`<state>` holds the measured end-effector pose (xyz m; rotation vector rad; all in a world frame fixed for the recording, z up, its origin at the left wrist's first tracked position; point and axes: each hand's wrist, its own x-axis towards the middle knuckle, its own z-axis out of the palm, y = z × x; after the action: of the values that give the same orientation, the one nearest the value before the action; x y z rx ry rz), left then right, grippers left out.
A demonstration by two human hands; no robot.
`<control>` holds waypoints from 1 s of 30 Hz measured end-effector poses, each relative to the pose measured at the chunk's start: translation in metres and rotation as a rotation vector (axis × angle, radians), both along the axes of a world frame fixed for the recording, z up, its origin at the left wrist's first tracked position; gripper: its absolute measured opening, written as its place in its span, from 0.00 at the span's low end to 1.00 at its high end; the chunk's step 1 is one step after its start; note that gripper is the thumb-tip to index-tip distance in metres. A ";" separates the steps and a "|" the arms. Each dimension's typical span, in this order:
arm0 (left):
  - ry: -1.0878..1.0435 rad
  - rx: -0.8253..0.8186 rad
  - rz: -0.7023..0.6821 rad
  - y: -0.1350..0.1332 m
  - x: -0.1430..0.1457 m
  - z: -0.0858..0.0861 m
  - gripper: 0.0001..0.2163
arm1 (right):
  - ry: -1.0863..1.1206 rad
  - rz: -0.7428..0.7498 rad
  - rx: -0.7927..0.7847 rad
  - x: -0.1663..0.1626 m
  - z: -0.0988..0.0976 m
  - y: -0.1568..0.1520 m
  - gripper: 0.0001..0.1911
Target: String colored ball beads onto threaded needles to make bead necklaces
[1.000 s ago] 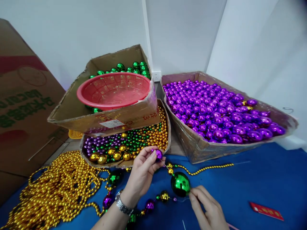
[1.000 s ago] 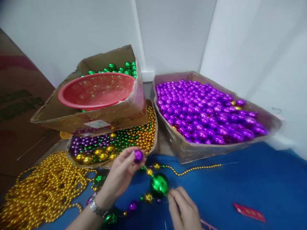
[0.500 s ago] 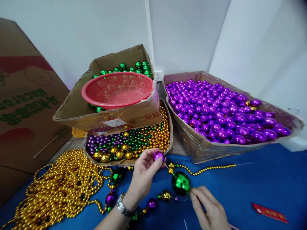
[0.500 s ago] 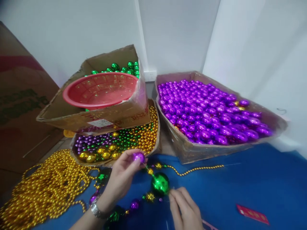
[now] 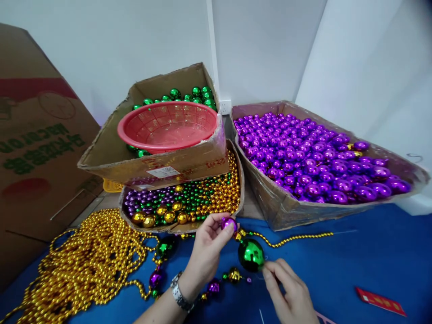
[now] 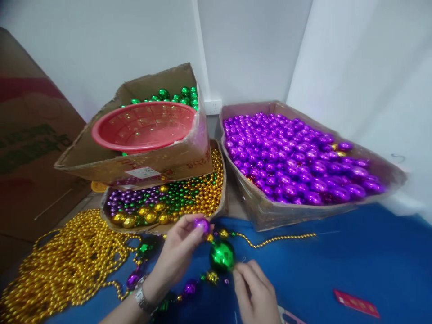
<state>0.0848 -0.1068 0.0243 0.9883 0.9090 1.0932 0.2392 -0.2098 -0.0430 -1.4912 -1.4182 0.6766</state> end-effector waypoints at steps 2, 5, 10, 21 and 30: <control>-0.015 -0.003 0.005 -0.001 0.000 -0.001 0.11 | 0.050 0.034 -0.079 -0.001 -0.001 0.000 0.16; -0.012 -0.014 0.012 -0.001 0.000 -0.003 0.12 | 0.019 -0.002 -0.014 -0.001 -0.004 -0.001 0.15; -0.023 -0.023 0.046 -0.001 0.000 -0.006 0.12 | 0.194 -0.107 -0.106 -0.002 -0.014 -0.001 0.15; -0.105 -0.074 0.014 -0.002 0.000 -0.005 0.12 | 0.382 -0.189 -0.129 -0.007 -0.022 -0.007 0.19; -0.085 -0.044 -0.008 -0.003 -0.001 -0.003 0.11 | 0.271 -0.196 -0.031 -0.007 -0.023 -0.007 0.15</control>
<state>0.0838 -0.1094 0.0214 0.9016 0.8559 1.0958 0.2324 -0.2165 -0.0659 -1.4777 -1.0462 0.7486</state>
